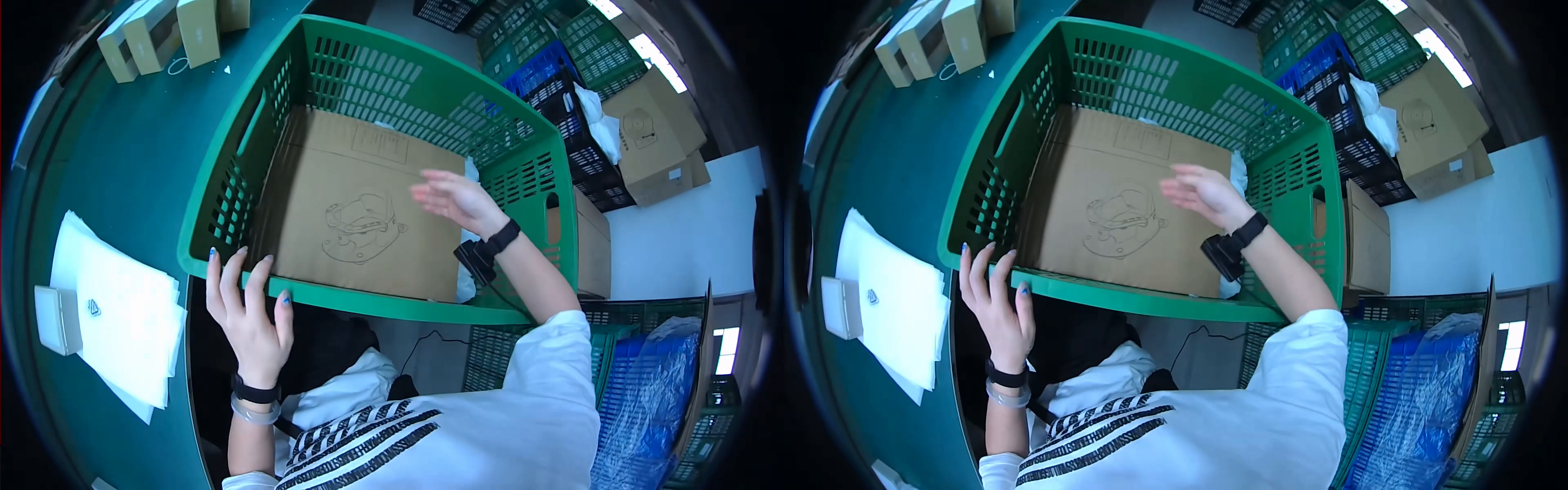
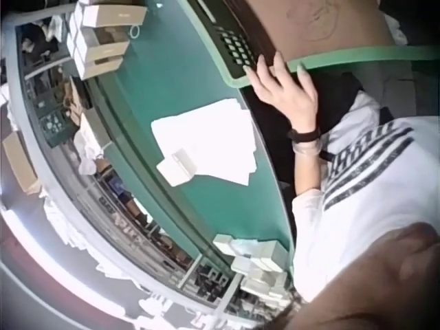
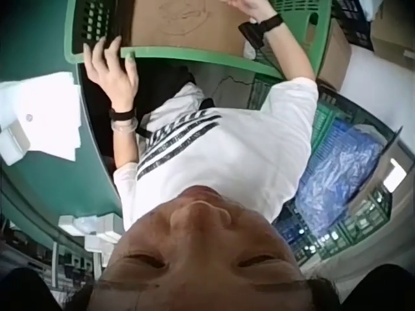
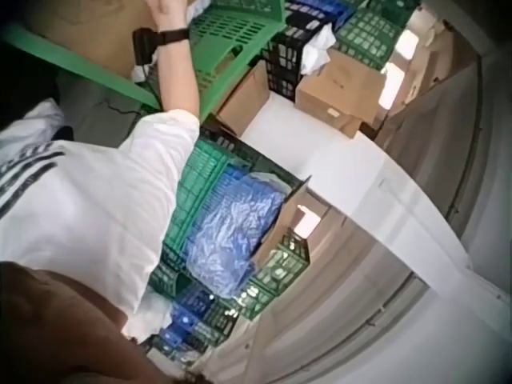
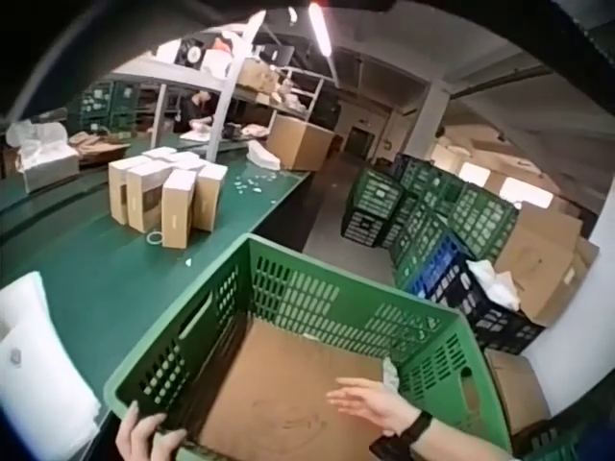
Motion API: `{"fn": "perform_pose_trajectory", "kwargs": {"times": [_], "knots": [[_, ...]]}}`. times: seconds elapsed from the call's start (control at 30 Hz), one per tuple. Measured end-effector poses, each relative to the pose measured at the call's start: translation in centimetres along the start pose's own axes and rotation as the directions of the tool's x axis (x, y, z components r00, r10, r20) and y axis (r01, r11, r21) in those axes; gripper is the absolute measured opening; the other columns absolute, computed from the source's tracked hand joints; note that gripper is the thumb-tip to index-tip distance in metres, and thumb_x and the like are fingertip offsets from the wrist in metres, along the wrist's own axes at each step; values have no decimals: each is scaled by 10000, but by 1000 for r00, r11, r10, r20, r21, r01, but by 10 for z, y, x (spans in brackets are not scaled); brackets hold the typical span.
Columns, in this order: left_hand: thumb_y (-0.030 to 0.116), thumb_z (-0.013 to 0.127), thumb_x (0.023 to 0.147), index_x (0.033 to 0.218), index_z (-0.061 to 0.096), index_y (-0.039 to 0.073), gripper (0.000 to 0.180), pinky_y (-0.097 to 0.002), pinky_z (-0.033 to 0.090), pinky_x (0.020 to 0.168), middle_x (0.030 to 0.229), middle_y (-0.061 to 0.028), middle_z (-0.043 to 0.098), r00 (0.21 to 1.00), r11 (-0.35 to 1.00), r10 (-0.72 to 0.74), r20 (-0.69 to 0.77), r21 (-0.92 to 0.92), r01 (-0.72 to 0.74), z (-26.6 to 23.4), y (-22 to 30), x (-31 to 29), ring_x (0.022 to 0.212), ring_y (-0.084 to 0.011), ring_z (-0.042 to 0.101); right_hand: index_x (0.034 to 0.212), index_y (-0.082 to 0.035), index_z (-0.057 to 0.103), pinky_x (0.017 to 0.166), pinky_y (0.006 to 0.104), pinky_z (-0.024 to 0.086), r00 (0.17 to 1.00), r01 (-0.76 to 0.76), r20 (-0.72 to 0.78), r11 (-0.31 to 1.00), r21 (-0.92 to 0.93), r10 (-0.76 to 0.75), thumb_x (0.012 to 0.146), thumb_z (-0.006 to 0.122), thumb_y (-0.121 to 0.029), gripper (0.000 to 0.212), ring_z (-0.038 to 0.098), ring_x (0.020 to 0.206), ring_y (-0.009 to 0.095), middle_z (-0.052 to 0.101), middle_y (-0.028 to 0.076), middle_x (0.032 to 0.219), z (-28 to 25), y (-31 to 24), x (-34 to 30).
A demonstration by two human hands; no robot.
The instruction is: The person packs speakers into plastic bags and places them into a green crate, then covers the crate with a cardboard sheet. After moving the crate aside, the person removes plastic covers from a different crate and fits them onto the screens of other speakers.
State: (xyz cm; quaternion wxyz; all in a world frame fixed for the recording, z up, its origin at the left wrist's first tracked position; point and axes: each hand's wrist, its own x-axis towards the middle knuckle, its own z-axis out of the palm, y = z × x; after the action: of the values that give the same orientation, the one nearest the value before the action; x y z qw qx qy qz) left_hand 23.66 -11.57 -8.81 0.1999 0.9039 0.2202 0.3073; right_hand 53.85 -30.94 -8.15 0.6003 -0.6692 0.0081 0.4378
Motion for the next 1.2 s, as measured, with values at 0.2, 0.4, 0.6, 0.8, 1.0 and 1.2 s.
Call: {"fn": "perform_pose_trajectory", "kwargs": {"times": [0.2, 0.4, 0.6, 0.8, 1.0, 1.2], "knots": [[129, 742, 727, 1200, 551, 38, 518, -428, 370, 999, 1291, -167, 492, 989, 883, 138, -50, -447, -146, -42, 26, -4, 1207, -354, 469, 1240, -66, 485, 754, 270, 483, 908, 252, 255, 919, 303, -333, 917, 525, -73, 326, 578, 859, 135, 613, 83, 1034, 141, -59, -74], [69, 702, 830, 1428, 288, 17, 729, -307, 369, 1026, 1309, -98, 489, 959, -254, 23, 283, -926, 279, -80, 54, -67, 1186, -166, 483, 1133, -55, 550, 740, 254, 462, 691, 369, 486, 839, 399, -535, 905, 518, -47, 230, 563, 819, 136, 617, 77, 991, 286, -24, -156], [39, 639, 875, 1328, 408, 4, 509, -275, 450, 919, 1070, -73, 600, 928, -163, -294, 231, -968, 189, -158, 26, -131, 1001, -90, 557, 990, -36, 608, 807, 261, 457, 73, 977, 641, 184, 108, -764, 876, 543, -10, 134, 586, 871, 175, 637, 101, 955, 388, 21, -240], [130, 514, 968, 1196, 518, -7, 266, -250, 474, 834, 918, -56, 632, 827, -17, -558, 71, -997, 75, -213, 8, -195, 880, -86, 585, 989, -37, 593, 833, 338, 441, -702, 432, 530, 307, 848, -476, 893, 546, -59, 110, 570, 900, 174, 614, 104, 977, 422, -4, -337], [169, 461, 993, 1079, 579, -14, 234, -251, 476, 835, 937, -62, 637, 698, 93, -716, -16, -993, 73, -224, -6, -236, 875, -110, 600, 1017, -15, 590, 841, 338, 446, -747, -266, 276, 652, 710, -605, 903, 537, -80, 142, 577, 922, 188, 613, 118, 1011, 452, 9, -376], [116, 504, 966, 1036, 609, 5, 169, -266, 492, 784, 922, -67, 659, 487, 262, -860, -155, -951, 161, -226, 4, -257, 865, -135, 630, 1046, 7, 587, 850, 337, 451, -652, -518, 267, 674, 526, -710, 913, 528, -101, 181, 584, 944, 203, 611, 131, 1045, 469, 21, -366]]}}
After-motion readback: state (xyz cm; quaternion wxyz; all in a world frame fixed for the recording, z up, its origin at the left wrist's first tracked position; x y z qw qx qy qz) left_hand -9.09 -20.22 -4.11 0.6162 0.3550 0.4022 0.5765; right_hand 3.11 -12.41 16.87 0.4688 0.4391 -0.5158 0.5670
